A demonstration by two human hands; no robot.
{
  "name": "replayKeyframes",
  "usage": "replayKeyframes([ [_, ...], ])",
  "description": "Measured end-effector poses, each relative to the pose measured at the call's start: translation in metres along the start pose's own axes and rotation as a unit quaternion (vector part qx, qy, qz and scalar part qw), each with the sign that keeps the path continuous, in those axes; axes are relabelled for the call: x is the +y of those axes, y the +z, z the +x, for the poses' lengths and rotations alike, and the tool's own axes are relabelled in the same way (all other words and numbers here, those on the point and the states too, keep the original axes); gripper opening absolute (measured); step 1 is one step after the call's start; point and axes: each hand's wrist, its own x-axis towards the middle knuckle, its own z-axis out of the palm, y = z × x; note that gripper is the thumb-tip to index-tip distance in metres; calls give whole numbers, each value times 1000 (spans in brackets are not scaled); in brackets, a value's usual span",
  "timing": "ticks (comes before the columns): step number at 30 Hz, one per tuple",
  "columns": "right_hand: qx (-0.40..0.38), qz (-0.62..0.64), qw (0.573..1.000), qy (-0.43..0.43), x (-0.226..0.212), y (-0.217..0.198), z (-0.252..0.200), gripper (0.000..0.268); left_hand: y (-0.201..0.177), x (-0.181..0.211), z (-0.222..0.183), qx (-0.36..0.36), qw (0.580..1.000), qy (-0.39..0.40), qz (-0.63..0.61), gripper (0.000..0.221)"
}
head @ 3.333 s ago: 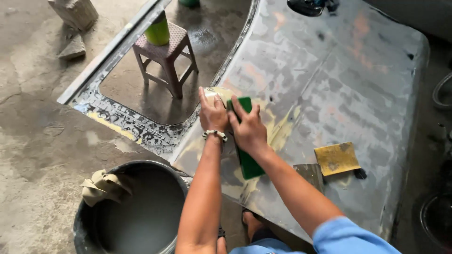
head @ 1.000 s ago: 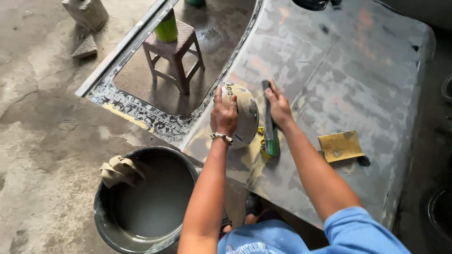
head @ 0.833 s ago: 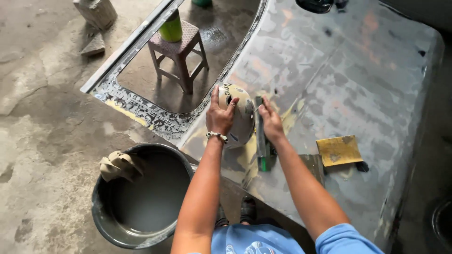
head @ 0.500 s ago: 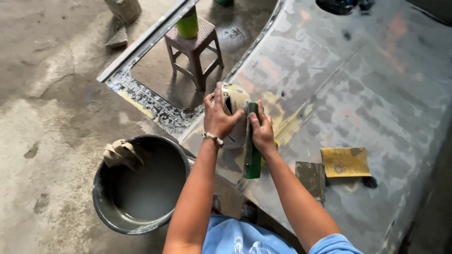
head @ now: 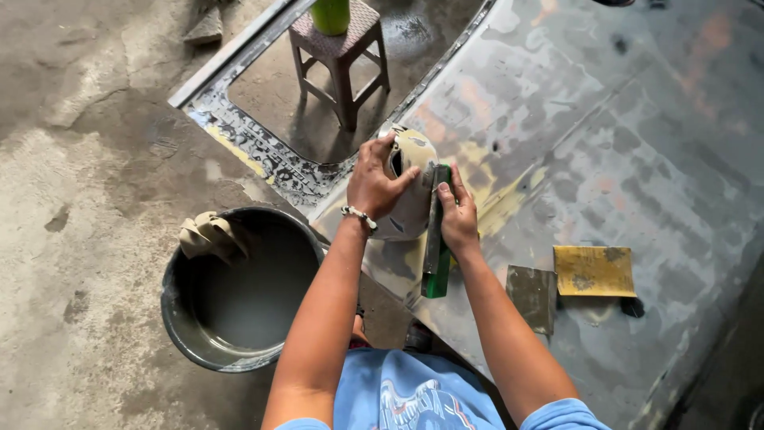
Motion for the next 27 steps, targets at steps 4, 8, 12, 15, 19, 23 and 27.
replayKeyframes([
  [4, 29, -81, 996, 8, -1, -2, -6, 56, 4, 3, 6, -1, 999, -35, -31, 67],
  [8, 35, -109, 993, 8, -2, -3, -9, 55, 4, 7, 6, 7, 998, -59, -30, 59],
  [12, 43, -158, 986, 20, -7, 2, -15, 55, 1, 10, 4, 15, 997, -76, -3, 54],
  [15, 44, -164, 985, 18, -11, 3, -16, 56, 1, 14, 2, 21, 995, -96, -3, 47],
  [19, 45, -158, 986, 28, -11, 2, -18, 56, -7, 17, 2, 5, 996, -89, 11, 53],
  [23, 44, -182, 982, 22, -12, 4, -18, 57, -21, 12, 5, -54, 998, -43, 4, 77],
  [27, 41, -191, 981, 3, -10, 4, -20, 58, -26, -2, 5, -101, 991, 47, -68, 99],
])
